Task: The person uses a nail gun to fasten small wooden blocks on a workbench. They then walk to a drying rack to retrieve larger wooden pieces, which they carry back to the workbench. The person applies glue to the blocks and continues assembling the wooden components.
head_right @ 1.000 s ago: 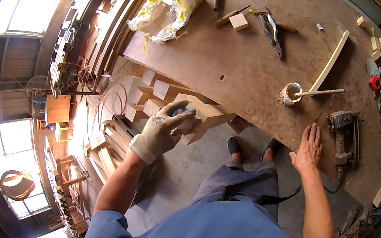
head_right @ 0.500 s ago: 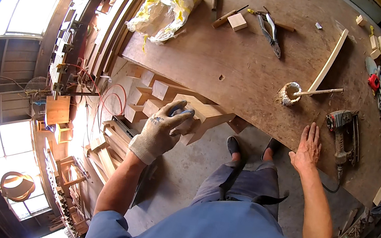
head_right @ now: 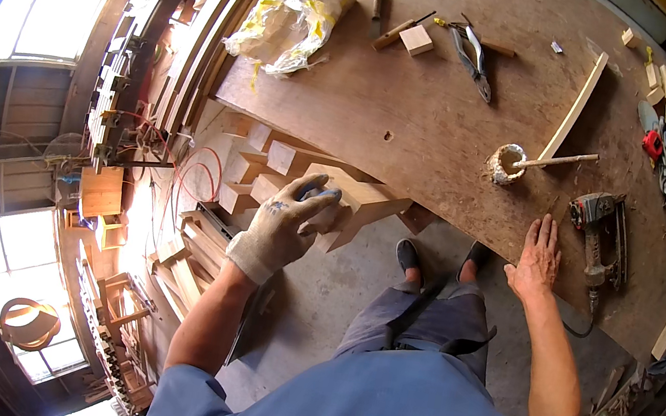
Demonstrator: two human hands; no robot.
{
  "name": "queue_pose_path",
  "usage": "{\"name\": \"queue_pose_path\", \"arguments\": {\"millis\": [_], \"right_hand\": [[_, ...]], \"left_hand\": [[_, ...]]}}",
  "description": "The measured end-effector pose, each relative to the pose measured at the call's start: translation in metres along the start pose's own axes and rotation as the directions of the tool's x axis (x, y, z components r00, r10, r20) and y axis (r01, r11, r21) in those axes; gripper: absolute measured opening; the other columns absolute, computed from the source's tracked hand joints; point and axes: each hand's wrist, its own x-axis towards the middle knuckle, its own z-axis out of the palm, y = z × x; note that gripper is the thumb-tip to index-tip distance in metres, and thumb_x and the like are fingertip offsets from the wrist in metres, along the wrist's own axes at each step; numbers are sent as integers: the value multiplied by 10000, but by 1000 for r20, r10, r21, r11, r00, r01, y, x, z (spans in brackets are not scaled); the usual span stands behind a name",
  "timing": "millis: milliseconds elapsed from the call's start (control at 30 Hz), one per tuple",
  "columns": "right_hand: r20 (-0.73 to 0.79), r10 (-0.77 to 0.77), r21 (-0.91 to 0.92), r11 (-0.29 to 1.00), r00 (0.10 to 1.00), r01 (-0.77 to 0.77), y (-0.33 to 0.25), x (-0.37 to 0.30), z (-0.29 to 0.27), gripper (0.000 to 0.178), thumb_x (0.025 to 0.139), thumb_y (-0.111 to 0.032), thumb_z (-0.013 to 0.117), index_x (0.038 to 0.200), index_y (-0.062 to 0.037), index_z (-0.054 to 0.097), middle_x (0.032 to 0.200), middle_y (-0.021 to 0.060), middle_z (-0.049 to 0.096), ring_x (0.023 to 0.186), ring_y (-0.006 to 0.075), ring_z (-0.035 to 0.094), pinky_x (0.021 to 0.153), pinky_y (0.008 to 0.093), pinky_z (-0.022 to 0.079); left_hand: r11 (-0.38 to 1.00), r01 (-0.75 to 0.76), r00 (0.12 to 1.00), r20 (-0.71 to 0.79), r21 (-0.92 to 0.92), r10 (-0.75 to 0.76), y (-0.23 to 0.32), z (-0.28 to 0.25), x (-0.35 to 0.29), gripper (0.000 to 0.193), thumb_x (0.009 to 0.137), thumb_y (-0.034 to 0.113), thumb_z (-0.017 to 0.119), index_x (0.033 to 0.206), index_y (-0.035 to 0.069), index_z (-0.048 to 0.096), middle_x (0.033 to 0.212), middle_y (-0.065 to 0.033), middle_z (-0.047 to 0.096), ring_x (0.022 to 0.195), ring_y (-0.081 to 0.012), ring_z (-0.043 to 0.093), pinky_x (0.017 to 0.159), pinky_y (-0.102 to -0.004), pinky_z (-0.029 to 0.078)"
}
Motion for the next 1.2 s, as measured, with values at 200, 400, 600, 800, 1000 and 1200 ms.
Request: {"name": "queue_pose_path", "arguments": {"millis": [200, 400, 600, 800, 1000, 1200], "right_hand": [[-20, -22, 19, 1000, 1000, 22, 5, 2, 3, 1123, 773, -238, 916, 1650, 1, 258, 1764, 189, 155, 1630, 375, 159, 1256, 581, 324], [-40, -34, 35, 999, 999, 35, 5, 2, 4, 1108, 769, -236, 915, 1640, 9, 275, 1761, 194, 161, 1628, 382, 162, 1249, 592, 329], [-35, -24, 26, 999, 999, 24, 5, 1, 6, 1115, 769, -231, 911, 1647, 3, 264, 1765, 191, 151, 1632, 382, 152, 1246, 599, 329], [-44, -26, 17, 1000, 999, 27, 8, 3, 10, 1121, 765, -222, 904, 1657, -11, 257, 1771, 185, 142, 1635, 377, 151, 1239, 597, 337], [-45, -28, 17, 999, 999, 28, 7, 2, 9, 1121, 766, -223, 906, 1655, -5, 257, 1771, 185, 139, 1634, 376, 154, 1239, 593, 340], [-47, -33, 13, 999, 998, 34, 8, 2, 10, 1119, 767, -225, 907, 1652, -2, 260, 1771, 186, 137, 1633, 377, 155, 1237, 599, 341]], "left_hand": [[998, 24, 995, -97, -62, -30, 5, -10, -4, 684, 789, -60, 700, 1440, 143, 640, 1558, -238, 512, 1304, -452, 605, 1094, -468, 523], [956, 59, 869, -456, -289, -191, -15, 39, -21, 469, 958, 105, 725, 1408, 6, 633, 1426, -247, 633, 1340, -422, 603, 1119, -467, 496], [902, 167, 750, -543, -397, -378, -16, 81, -9, 395, 940, 205, 788, 1276, 5, 729, 1447, -236, 625, 1455, -430, 488, 1214, -494, 387], [902, 186, 714, -577, -390, -397, -12, 87, -8, 370, 927, 216, 801, 1222, -3, 756, 1454, -226, 624, 1420, -426, 516, 1203, -494, 396], [893, 206, 705, -572, -399, -419, -13, 88, -8, 366, 911, 198, 810, 1206, -12, 758, 1457, -214, 626, 1349, -389, 574, 1143, -472, 463], [884, 164, 711, -569, -438, -414, -13, 86, -7, 358, 910, 182, 808, 1202, -18, 756, 1452, -213, 625, 1313, -372, 606, 1100, -435, 499]]}}
